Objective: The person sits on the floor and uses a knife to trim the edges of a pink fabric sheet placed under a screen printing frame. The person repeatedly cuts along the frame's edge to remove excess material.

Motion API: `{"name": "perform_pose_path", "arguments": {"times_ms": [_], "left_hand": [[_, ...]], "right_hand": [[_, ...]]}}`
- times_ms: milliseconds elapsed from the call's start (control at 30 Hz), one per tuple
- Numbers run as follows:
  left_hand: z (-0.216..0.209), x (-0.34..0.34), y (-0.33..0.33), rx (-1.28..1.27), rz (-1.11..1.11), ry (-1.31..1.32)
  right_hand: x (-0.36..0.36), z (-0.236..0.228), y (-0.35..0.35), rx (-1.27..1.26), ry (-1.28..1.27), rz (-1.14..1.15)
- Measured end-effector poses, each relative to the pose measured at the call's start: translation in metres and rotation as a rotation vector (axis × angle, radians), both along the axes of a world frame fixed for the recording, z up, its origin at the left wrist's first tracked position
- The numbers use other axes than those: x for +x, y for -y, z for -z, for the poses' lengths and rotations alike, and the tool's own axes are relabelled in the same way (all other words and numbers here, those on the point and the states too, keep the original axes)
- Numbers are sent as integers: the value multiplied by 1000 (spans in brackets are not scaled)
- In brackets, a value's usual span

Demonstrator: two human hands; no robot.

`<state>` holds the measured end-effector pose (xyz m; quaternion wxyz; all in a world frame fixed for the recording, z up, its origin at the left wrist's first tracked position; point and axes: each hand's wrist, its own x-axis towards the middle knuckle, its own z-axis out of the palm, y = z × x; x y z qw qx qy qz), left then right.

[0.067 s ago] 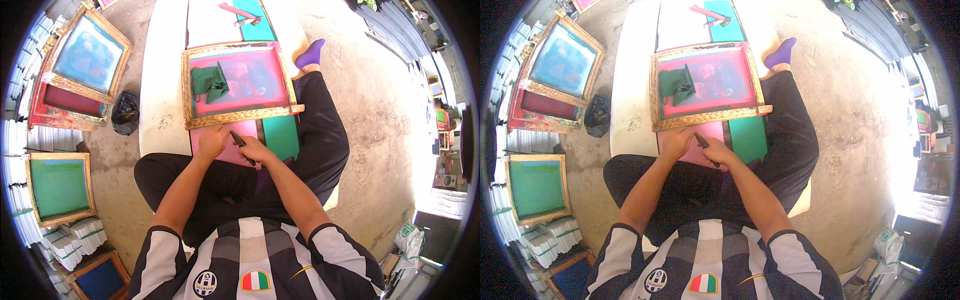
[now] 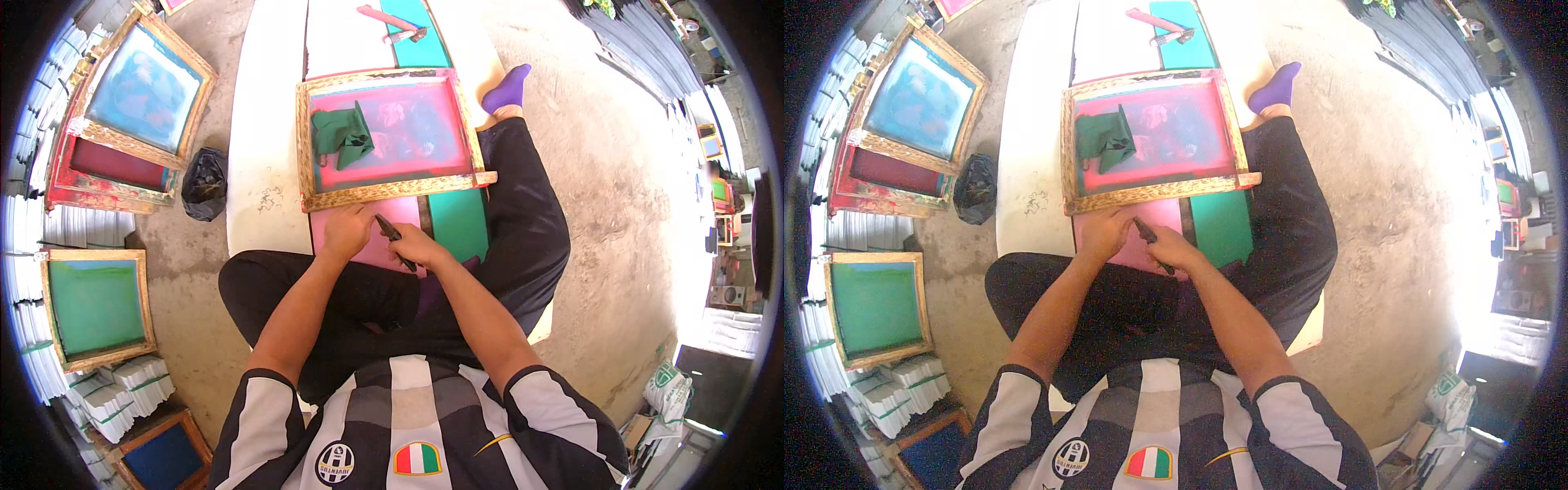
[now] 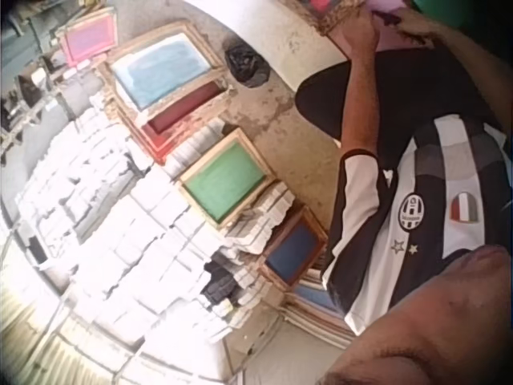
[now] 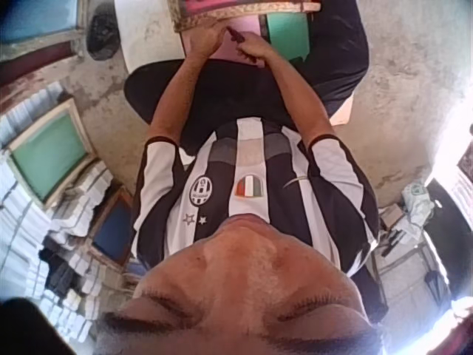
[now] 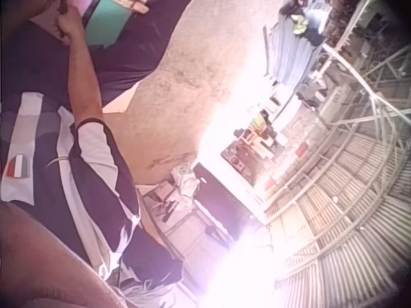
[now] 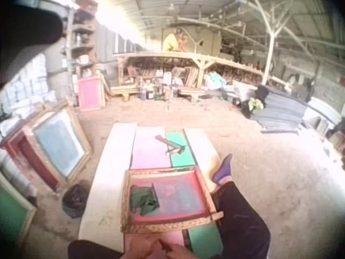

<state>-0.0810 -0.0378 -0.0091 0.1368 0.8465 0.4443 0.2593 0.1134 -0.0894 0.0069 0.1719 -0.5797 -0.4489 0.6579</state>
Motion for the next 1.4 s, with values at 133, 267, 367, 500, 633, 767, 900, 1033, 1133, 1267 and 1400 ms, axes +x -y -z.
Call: {"name": "perform_pose_path", "arguments": {"times_ms": [133,267,367,500,633,767,900,1033,1133,1267,1400], "left_hand": [[-2,-4,-4,-121,-88,-31],[-6,-9,-11,-94,-120,24],[-8,-10,-13,-161,-148,1],[-16,-7,-12,-162,-149,2],[-16,-8,-13,-169,-144,3],[-13,-9,-13,-176,-153,5],[-14,-8,-12,-198,-159,-33],[-13,-7,-13,-214,-153,-62],[-8,-7,-14,-200,-135,-44],[-9,-6,-14,-216,-139,-81],[-9,-4,-12,-144,-158,17]], "right_hand": [[6,10,-1,-18,68,121],[39,35,-10,122,414,226],[49,33,-18,104,530,204],[49,20,-25,63,605,160],[44,18,-30,47,642,182],[39,7,-34,53,709,118],[30,-7,-33,83,838,68],[15,-32,-36,18,952,13],[12,-30,-35,39,1018,4],[14,-19,-36,51,1047,11],[17,-26,-38,20,1033,13]]}}
